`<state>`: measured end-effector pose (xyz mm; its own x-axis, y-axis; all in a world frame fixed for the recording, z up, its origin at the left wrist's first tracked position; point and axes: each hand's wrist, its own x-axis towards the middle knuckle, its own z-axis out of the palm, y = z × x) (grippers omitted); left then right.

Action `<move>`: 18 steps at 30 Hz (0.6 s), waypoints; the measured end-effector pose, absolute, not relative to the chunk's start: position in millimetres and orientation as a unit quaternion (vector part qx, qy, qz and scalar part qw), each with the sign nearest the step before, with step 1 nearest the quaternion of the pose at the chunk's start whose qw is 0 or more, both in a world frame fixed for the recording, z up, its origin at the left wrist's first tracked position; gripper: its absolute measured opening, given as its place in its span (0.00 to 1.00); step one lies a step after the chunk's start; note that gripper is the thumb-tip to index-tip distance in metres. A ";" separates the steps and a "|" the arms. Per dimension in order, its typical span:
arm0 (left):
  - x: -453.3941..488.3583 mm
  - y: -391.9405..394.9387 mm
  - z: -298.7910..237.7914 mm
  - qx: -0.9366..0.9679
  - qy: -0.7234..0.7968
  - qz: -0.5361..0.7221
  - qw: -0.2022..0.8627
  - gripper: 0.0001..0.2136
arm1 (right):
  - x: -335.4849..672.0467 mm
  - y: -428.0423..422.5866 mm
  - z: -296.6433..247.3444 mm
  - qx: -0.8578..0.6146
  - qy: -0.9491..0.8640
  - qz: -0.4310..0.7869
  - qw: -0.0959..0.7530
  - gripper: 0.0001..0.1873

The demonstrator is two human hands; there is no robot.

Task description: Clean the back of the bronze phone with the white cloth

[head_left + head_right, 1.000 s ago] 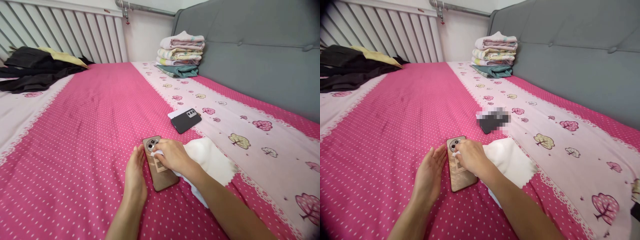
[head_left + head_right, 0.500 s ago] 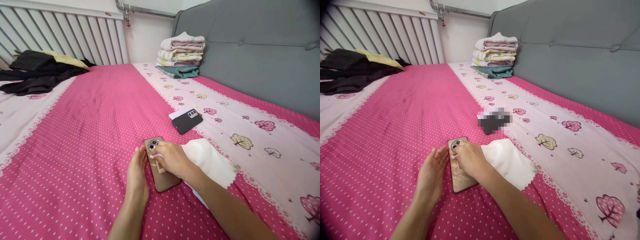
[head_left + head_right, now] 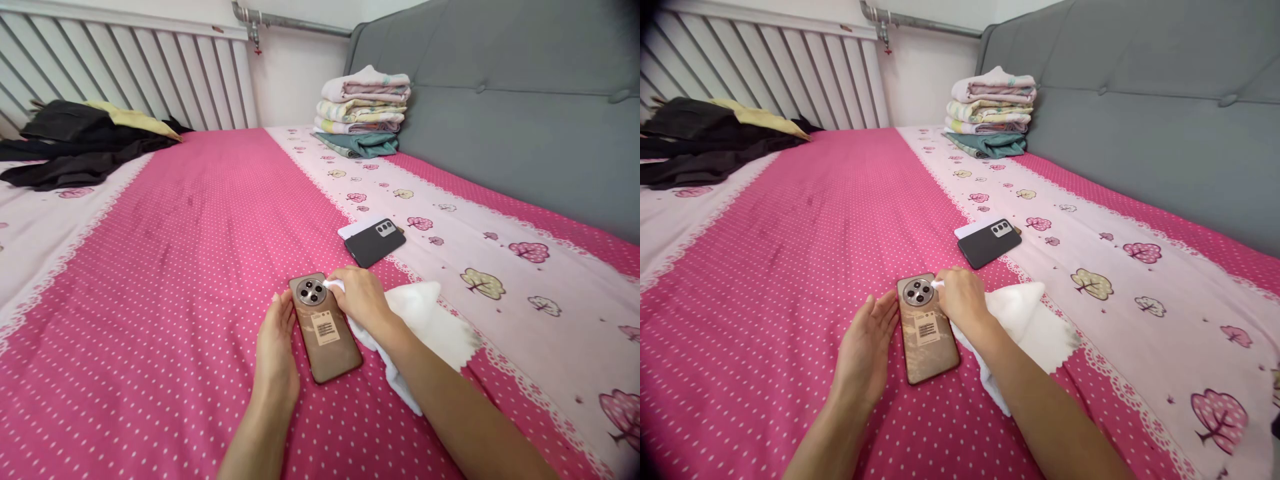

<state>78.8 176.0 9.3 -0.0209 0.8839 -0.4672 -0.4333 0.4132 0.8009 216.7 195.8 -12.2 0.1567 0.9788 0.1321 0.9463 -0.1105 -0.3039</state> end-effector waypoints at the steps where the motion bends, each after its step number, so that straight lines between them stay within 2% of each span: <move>1: 79.4 176.1 9.7 0.216 0.514 0.498 0.664 0.15 | 216.6 197.9 -14.2 -0.737 -0.652 0.046 0.171 0.12; 11: 83.1 174.2 6.9 0.197 0.514 0.527 0.647 0.11 | 206.4 223.8 -7.3 -0.618 -0.728 0.006 0.296 0.13; 18: 83.2 175.5 6.5 0.170 0.513 0.536 0.649 0.13 | 189.2 226.4 -21.1 -0.492 -0.846 0.020 0.203 0.12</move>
<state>83.2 175.5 6.5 -0.1002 0.8699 -0.4830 -0.5206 0.3678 0.7705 189.2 226.4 -21.1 -0.4324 0.8415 0.3240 0.8251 0.5141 -0.2342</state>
